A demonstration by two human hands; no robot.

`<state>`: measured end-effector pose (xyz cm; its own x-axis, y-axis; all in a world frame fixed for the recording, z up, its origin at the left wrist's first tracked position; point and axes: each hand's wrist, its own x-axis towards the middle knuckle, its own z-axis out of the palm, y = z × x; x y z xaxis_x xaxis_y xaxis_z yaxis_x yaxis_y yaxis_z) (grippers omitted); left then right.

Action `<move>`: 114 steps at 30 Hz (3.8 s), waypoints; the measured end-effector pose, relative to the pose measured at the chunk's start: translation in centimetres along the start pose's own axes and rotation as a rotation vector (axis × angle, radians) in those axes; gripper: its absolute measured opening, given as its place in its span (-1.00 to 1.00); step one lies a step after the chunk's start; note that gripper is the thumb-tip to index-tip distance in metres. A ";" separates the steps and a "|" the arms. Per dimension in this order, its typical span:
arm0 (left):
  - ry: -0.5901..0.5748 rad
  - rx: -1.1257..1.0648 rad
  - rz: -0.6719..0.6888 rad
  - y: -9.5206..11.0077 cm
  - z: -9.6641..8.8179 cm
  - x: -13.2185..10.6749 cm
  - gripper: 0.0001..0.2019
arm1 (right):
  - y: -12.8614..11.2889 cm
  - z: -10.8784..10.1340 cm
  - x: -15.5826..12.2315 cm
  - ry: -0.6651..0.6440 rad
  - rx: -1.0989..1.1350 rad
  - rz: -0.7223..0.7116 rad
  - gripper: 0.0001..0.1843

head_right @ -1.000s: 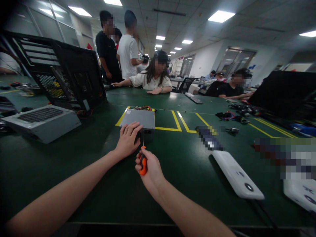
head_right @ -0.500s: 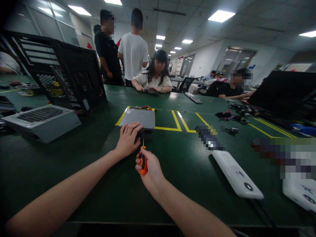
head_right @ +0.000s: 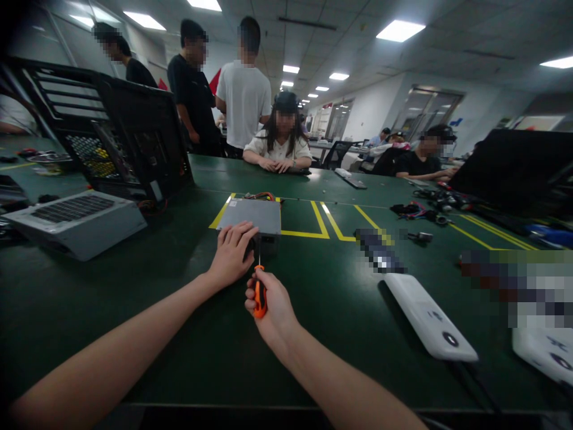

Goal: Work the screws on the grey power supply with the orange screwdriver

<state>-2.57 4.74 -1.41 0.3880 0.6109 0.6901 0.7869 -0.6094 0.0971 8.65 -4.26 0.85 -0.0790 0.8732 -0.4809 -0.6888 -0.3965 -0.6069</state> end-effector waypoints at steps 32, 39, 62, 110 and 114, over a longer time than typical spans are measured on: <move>0.006 0.001 0.005 0.0 -0.1 -0.1 -0.50 | -0.3 0.7 -0.7 0.011 0.013 -0.031 -0.92; 0.004 0.012 0.017 -0.2 0.1 -0.1 -0.49 | -0.3 0.4 -0.5 -0.043 -0.027 0.036 -0.77; 0.001 0.002 0.012 0.0 0.0 -0.1 -0.50 | -0.3 0.5 -0.8 0.027 0.014 -0.054 -0.95; 0.108 -0.095 0.009 -0.2 0.4 -0.2 -0.72 | -0.4 0.2 -0.5 -0.013 0.013 -0.021 -0.83; 0.104 -0.093 0.020 -0.2 0.4 -0.2 -0.68 | -0.4 0.1 -0.3 -0.037 -0.016 0.021 -0.76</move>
<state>-2.65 4.95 -1.80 0.3475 0.5453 0.7628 0.7297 -0.6681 0.1451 8.85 -4.31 1.34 -0.1201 0.8746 -0.4697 -0.6750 -0.4189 -0.6074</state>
